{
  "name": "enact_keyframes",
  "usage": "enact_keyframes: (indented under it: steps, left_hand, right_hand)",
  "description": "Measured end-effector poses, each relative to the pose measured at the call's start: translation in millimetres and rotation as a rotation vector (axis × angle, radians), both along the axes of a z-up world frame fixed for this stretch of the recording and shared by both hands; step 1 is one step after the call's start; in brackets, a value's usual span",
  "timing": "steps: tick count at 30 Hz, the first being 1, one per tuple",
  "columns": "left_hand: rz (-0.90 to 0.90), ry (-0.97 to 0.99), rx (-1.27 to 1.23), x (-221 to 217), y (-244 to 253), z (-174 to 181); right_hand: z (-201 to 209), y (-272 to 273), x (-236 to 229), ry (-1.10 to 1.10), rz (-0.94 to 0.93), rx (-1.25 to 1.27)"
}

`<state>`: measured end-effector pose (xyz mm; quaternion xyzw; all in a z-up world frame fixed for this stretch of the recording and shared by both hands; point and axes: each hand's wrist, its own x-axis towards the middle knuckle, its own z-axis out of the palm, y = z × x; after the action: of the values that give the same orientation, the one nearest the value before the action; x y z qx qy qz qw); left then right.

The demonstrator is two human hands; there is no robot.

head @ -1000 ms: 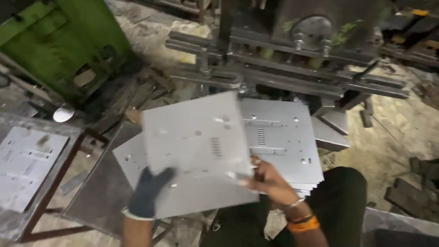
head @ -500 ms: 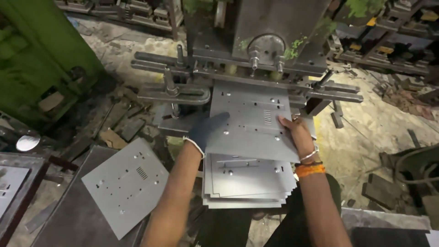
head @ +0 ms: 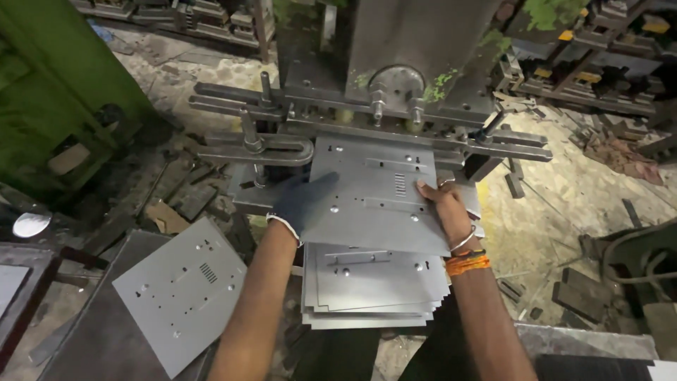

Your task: Stamping and stacking metal plates using an industrial press.

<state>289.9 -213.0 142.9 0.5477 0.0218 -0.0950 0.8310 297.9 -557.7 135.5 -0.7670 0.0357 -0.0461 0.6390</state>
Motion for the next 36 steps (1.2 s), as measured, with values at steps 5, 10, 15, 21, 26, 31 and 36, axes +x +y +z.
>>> enact_keyframes:
  steps: [5, 10, 15, 21, 26, 31, 36]
  left_hand:
    - [0.013, -0.013, -0.024, 2, 1, 0]
    - [0.055, -0.037, -0.012, 2, -4, -3]
    - [-0.007, -0.114, -0.244, -56, -13, 10]
    - [-0.099, 0.109, -0.466, -119, 1, 59]
    - [-0.262, 0.301, -0.704, -133, 20, 23]
    - [-0.264, 0.16, -0.444, -152, 9, 50]
    - [-0.159, 0.057, -0.453, -149, 5, 60]
  right_hand:
    - [25, 20, -9, 0.032, -0.005, 0.029]
    - [59, 50, -27, -0.144, -0.02, 0.074]
    - [53, 19, -22, 0.049, 0.152, -0.624]
    - [106, 87, -30, -0.098, 0.573, -0.563]
    - [111, 129, -72, -0.265, 0.509, -0.967]
    - [98, 78, -98, -0.396, 0.283, -1.11]
    - [81, 10, -118, 0.035, -0.214, -0.265]
